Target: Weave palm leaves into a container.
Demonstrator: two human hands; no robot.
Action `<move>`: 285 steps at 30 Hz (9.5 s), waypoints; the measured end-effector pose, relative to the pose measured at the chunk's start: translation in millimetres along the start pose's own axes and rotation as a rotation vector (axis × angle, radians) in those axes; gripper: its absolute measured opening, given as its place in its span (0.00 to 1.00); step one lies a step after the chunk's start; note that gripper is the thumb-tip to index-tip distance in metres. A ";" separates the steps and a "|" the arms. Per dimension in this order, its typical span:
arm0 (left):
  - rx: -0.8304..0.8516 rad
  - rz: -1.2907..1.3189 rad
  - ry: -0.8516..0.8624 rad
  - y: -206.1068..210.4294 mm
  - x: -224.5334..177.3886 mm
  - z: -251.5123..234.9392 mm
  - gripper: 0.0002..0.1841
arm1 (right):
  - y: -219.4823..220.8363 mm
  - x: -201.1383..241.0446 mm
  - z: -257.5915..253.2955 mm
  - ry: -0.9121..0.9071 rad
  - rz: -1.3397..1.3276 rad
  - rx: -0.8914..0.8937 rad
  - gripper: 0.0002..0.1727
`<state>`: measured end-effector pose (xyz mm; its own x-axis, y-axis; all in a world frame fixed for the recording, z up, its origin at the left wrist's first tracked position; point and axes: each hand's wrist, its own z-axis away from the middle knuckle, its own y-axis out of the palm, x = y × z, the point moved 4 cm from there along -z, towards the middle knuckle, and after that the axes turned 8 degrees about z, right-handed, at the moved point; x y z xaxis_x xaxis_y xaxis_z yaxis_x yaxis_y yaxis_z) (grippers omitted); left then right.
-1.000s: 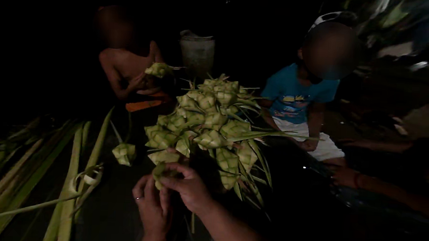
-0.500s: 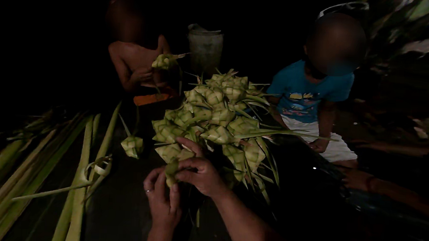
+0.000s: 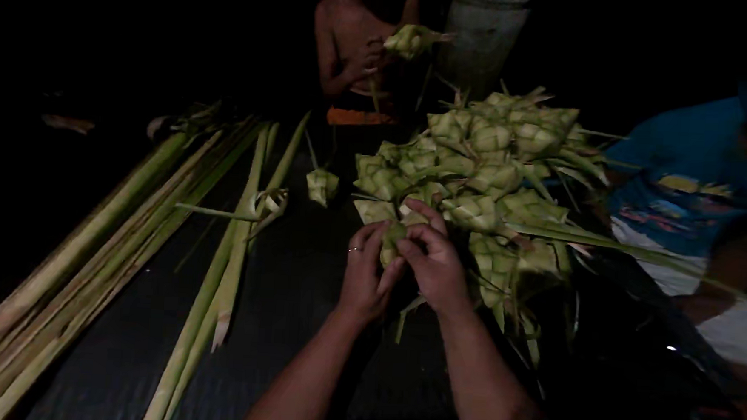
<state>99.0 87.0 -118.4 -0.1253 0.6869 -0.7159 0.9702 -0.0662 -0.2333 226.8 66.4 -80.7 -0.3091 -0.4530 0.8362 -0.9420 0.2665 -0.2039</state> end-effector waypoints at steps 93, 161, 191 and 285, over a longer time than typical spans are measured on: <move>0.028 -0.146 0.067 -21.1 -7.0 -13.1 0.39 | 3.1 0.9 10.1 -0.059 -0.075 0.110 0.08; -0.249 1.011 -0.585 -13.8 14.9 -2.3 0.22 | 9.4 6.4 16.4 -0.076 0.281 -0.002 0.15; -0.016 -0.203 0.102 -7.5 -7.8 -7.4 0.36 | 3.9 -5.3 6.4 0.007 0.141 0.069 0.06; -0.057 0.411 -0.276 -33.7 6.9 -14.3 0.43 | 3.2 4.3 9.2 -0.176 0.416 0.142 0.07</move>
<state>68.4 104.3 -106.1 0.2270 0.3942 -0.8906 0.9597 -0.2461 0.1357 221.2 57.5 -82.4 -0.6702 -0.4729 0.5720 -0.7379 0.3426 -0.5814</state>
